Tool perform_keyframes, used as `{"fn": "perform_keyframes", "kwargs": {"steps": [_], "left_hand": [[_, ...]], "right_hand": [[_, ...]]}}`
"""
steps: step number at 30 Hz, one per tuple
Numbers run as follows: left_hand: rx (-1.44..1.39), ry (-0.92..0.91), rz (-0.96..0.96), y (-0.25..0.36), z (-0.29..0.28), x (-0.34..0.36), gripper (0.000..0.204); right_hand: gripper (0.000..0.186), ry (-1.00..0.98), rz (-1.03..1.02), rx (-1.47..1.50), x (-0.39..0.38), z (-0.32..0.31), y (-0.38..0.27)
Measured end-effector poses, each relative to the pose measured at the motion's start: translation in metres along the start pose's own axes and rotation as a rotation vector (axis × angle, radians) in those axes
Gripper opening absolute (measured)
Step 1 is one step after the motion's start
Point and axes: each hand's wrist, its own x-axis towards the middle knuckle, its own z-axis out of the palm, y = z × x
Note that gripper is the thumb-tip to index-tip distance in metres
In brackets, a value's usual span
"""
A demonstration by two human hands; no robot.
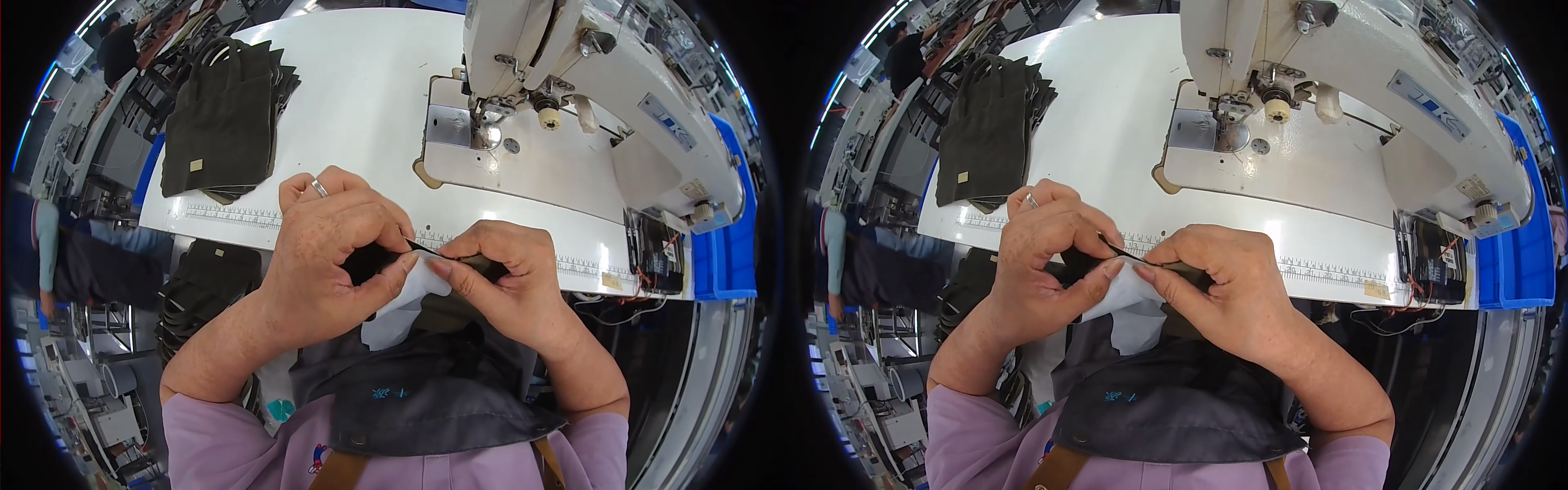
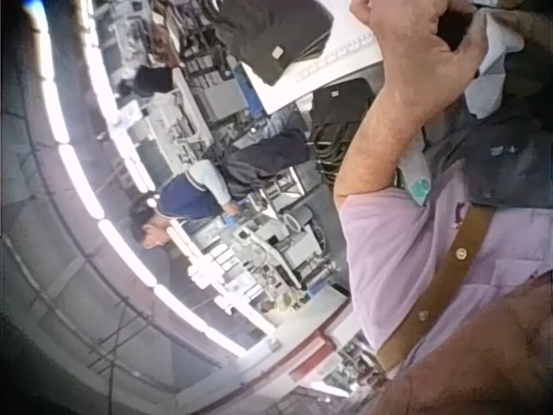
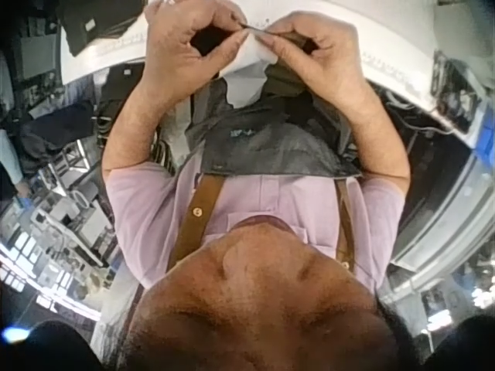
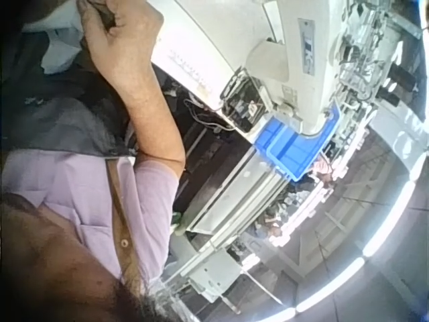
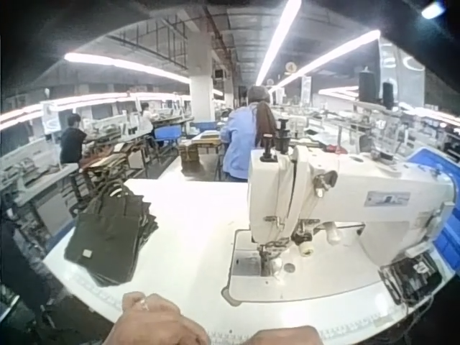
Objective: Sewing fabric and handles to assemble bags using an industrial sewing machine.
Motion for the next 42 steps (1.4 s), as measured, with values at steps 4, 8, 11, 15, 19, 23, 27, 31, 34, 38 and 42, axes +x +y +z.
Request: {"fn": "perform_keyframes", "kwargs": {"steps": [4,8,11,15,19,23,27,31,34,38,42], "left_hand": [[0.081,0.047,-0.039,0.003,-0.009,-0.004,0.015],[-0.034,0.038,-0.213,-0.005,-0.024,-0.011,0.012],[-0.056,0.073,-0.278,-0.013,-0.035,-0.021,0.01],[-0.079,0.146,-0.298,-0.024,-0.049,-0.041,0.002],[-0.069,0.167,-0.423,-0.019,-0.045,-0.061,0.012],[0.002,0.145,-0.382,-0.017,-0.041,-0.067,0.014],[-0.083,0.133,-0.378,-0.019,-0.04,-0.064,0.014],[0.058,0.158,-0.352,-0.008,-0.032,-0.049,0.016],[0.058,0.182,-0.355,-0.005,-0.025,-0.04,0.014],[0.127,0.19,-0.227,-0.011,-0.016,-0.039,0.013],[0.128,0.24,-0.217,-0.014,-0.009,-0.037,0.014]], "right_hand": [[0.007,0.029,-0.059,-0.019,0.008,0.01,-0.002],[0.008,-0.019,-0.09,0.042,0.025,0.03,-0.005],[0.012,-0.097,0.161,0.317,0.036,0.052,-0.01],[0.015,-0.205,0.421,0.802,0.046,0.081,-0.01],[0.015,-0.254,0.479,0.811,0.047,0.092,-0.013],[0.013,-0.192,0.219,0.587,0.043,0.098,-0.005],[0.008,-0.122,0.042,0.273,0.044,0.079,-0.011],[0.008,-0.074,-0.283,-0.139,0.042,0.062,-0.019],[0.01,-0.035,-0.365,-0.246,0.041,0.051,-0.015],[0.01,-0.019,-0.355,-0.284,0.038,0.038,-0.009],[0.01,0.016,-0.339,-0.246,0.035,0.036,-0.002]]}}
